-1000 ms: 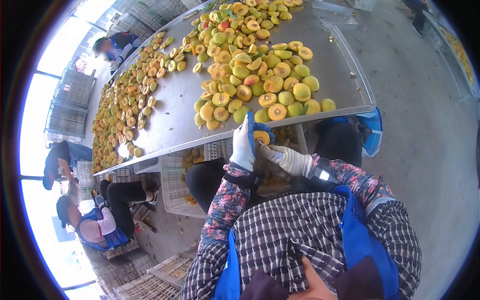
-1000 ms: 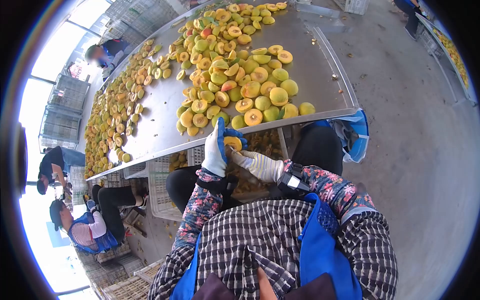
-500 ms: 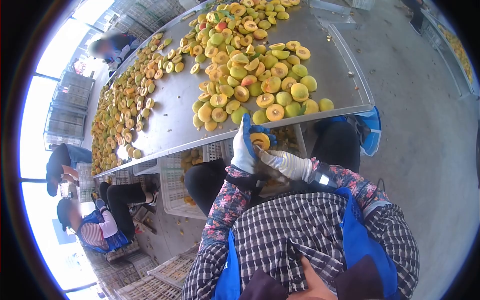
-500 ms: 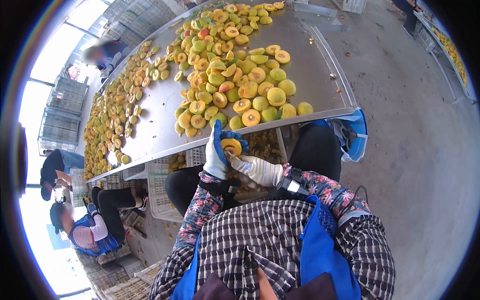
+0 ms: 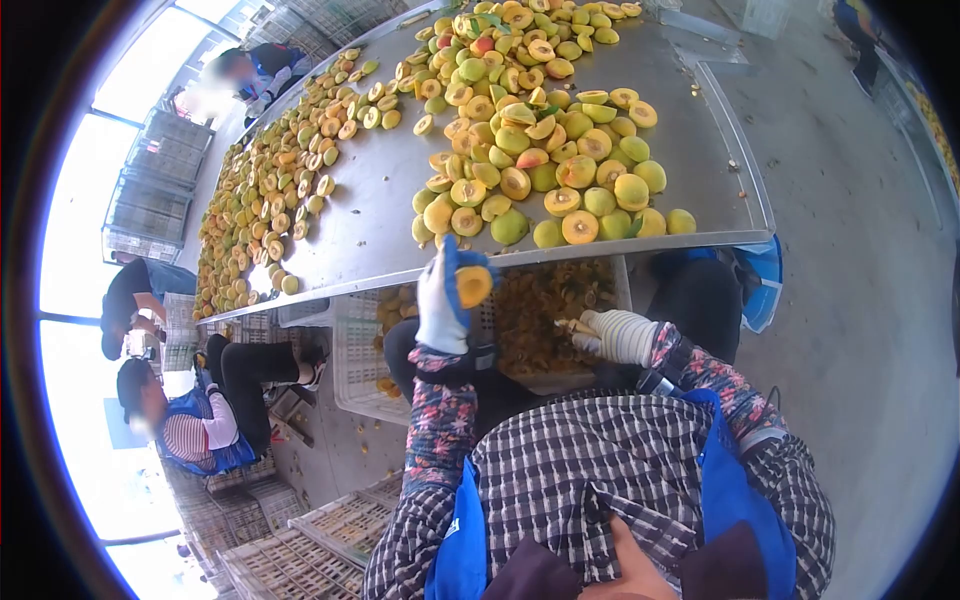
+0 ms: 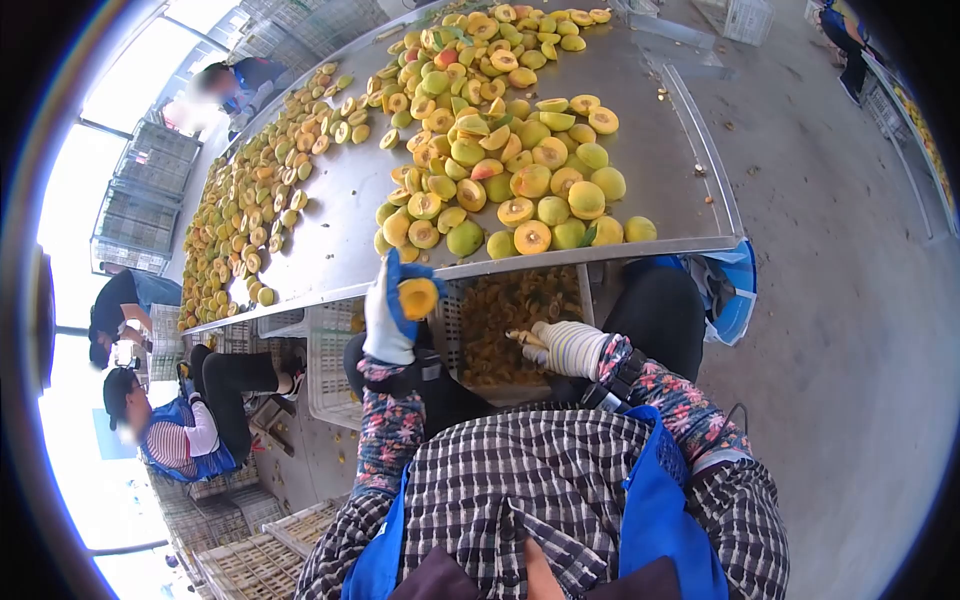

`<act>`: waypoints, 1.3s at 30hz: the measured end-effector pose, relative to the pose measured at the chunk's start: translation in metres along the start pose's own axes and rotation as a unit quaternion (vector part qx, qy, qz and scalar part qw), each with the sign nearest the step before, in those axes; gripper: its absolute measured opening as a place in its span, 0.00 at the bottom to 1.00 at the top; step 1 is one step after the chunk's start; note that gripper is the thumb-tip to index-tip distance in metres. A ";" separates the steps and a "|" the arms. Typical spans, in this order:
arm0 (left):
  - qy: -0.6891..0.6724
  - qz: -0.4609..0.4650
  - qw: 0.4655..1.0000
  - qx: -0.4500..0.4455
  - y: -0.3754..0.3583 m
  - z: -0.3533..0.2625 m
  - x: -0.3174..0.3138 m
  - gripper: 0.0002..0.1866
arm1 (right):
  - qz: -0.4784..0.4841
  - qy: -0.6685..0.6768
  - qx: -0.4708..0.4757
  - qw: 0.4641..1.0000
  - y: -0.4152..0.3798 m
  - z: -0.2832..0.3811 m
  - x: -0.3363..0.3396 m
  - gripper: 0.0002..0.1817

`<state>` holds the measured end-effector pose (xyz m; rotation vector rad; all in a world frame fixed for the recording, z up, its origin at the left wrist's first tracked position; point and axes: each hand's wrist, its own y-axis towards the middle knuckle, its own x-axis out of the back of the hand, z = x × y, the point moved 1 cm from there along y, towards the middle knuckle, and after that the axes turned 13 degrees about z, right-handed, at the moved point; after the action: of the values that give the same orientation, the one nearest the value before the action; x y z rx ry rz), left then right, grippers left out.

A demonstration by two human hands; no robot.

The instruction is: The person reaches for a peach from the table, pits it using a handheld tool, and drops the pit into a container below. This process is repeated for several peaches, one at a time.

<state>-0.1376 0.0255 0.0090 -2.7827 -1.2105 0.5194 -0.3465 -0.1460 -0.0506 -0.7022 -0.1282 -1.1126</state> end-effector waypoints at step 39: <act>-0.467 0.024 0.883 0.040 0.030 0.037 -0.066 0.21 | -0.211 0.239 0.188 0.929 -0.001 0.048 0.035 0.19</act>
<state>-0.1711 -0.0455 -0.0128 -2.4838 -1.1386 2.0070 -0.3203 -0.1460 0.0021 -0.0417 -0.0718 -1.5886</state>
